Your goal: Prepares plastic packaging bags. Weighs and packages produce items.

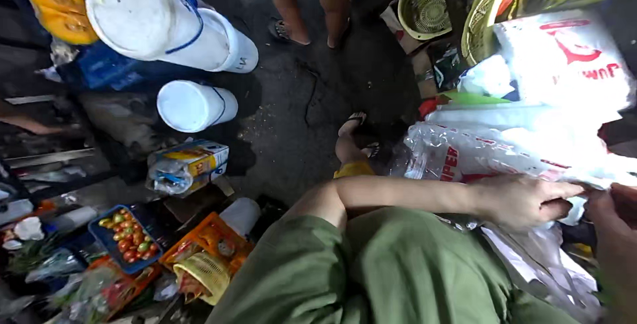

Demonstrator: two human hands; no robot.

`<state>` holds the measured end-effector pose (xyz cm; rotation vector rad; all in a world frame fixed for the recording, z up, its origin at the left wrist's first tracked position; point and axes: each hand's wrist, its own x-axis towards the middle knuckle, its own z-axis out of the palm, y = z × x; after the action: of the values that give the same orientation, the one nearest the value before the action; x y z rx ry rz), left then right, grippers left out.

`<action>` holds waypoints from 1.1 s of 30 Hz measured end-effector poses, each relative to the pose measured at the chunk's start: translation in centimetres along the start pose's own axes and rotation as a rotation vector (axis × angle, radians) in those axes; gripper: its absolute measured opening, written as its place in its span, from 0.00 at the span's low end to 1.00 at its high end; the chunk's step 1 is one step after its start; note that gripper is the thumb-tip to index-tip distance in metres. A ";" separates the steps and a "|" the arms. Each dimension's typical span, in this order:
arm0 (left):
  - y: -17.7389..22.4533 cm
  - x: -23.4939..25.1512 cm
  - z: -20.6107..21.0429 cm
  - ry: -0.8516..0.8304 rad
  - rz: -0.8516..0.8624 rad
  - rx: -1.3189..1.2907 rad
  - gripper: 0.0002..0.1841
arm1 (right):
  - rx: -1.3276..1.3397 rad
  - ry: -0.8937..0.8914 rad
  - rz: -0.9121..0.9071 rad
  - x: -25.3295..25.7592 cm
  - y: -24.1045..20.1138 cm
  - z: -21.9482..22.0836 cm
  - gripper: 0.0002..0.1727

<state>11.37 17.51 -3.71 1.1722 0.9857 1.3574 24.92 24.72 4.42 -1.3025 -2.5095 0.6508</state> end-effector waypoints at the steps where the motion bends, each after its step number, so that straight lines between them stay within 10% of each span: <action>1: 0.1 -0.1 0.1 -0.010 -0.011 0.005 0.19 | -0.048 0.007 -0.025 -0.1 0.1 0.1 0.15; 13: 4.3 1.9 0.8 -0.222 -0.212 0.536 0.16 | 0.057 0.322 -0.107 -1.7 1.7 0.6 0.15; 24: 4.9 4.3 2.0 0.029 -0.084 1.164 0.17 | 0.073 0.363 -0.074 2.2 1.7 -0.3 0.13; 33: 3.7 6.9 -1.5 0.072 -0.064 0.737 0.12 | 0.138 0.239 0.086 3.7 1.0 -0.9 0.12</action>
<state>9.32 24.00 0.48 1.6102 1.6378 1.0041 23.87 28.52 4.77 -1.3563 -2.1903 0.6323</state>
